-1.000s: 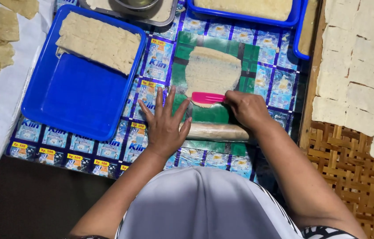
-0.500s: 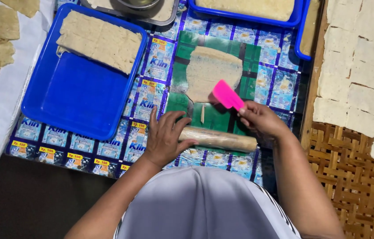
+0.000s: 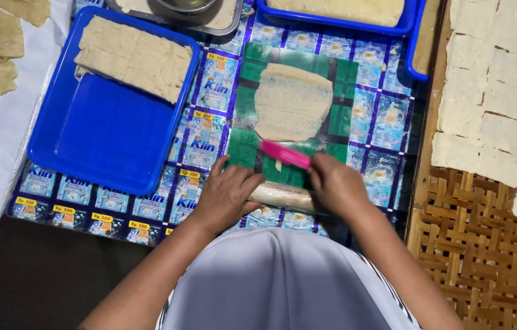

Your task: Flattening dough using a rolling pin and cutting it into squares.

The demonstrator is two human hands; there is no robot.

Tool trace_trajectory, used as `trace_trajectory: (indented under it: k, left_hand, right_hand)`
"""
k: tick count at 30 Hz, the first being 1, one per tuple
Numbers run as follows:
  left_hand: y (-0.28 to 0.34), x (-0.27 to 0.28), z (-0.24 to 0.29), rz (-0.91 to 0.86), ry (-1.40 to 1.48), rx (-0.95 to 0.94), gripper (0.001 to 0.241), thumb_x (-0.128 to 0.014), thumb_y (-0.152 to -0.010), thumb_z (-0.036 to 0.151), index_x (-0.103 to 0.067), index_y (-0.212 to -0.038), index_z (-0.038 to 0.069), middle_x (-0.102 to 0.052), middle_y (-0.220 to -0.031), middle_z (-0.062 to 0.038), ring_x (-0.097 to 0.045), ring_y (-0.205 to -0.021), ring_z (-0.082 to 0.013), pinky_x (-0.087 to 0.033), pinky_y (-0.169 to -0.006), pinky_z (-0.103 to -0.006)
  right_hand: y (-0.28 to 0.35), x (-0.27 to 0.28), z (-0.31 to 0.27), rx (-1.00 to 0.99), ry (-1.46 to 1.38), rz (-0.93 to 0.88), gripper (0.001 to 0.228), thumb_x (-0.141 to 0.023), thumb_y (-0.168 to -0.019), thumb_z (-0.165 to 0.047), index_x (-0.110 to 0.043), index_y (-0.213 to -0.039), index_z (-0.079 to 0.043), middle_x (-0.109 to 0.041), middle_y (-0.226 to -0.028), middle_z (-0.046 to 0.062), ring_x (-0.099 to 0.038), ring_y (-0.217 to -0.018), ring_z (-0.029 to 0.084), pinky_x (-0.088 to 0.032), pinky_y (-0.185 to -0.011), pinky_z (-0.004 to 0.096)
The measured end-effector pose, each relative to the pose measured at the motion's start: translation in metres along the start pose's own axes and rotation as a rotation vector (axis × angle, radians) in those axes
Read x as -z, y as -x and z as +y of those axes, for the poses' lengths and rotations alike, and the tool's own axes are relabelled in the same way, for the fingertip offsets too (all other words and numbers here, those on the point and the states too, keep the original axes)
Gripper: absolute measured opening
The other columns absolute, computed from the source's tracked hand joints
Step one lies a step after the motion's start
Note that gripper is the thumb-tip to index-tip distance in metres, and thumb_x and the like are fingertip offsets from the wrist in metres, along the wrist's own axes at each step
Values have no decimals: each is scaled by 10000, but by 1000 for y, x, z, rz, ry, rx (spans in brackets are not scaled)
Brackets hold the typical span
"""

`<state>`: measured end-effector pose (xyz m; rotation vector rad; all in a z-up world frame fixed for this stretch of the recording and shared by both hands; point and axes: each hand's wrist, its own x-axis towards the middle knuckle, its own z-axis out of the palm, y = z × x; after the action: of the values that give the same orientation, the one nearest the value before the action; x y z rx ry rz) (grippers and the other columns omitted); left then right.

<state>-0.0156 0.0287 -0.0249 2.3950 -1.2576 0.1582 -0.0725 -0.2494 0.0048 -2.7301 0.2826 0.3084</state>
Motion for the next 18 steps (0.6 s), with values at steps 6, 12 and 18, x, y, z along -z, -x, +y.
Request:
trace_trajectory:
  k: [6, 12, 18]
  left_hand:
    - [2, 10, 5, -38, -11, 21, 588, -862, -706, 421, -634, -1216, 236, -631, -1156, -46, -614, -1136, -257, -334, -1136, -591]
    - [-4, 15, 8, -109, 13, 58, 625, -885, -697, 365, -621, -1253, 259, -556, -1350, -94, -586, -1218, -301, -377, -1111, -563]
    - [-7, 15, 5, -143, 33, 49, 597, -864, -730, 376, -617, -1258, 247, -570, -1325, -100, -630, -1137, -291, -414, -1060, -518]
  right_hand:
    - [15, 3, 2, -29, 167, -136, 161, -540, -956, -357, -600, -1060, -249, -694, -972, 60, -728, -926, 350, -606, -782, 518]
    - [28, 39, 42, -331, 99, -55, 214, -541, -1010, -372, -636, -1136, -227, -734, -997, 102, -722, -1018, 398, -581, -862, 557]
    - [43, 30, 16, -331, -86, -32, 200, -591, -986, -346, -652, -1119, -211, -758, -1009, 137, -703, -1039, 421, -568, -867, 578]
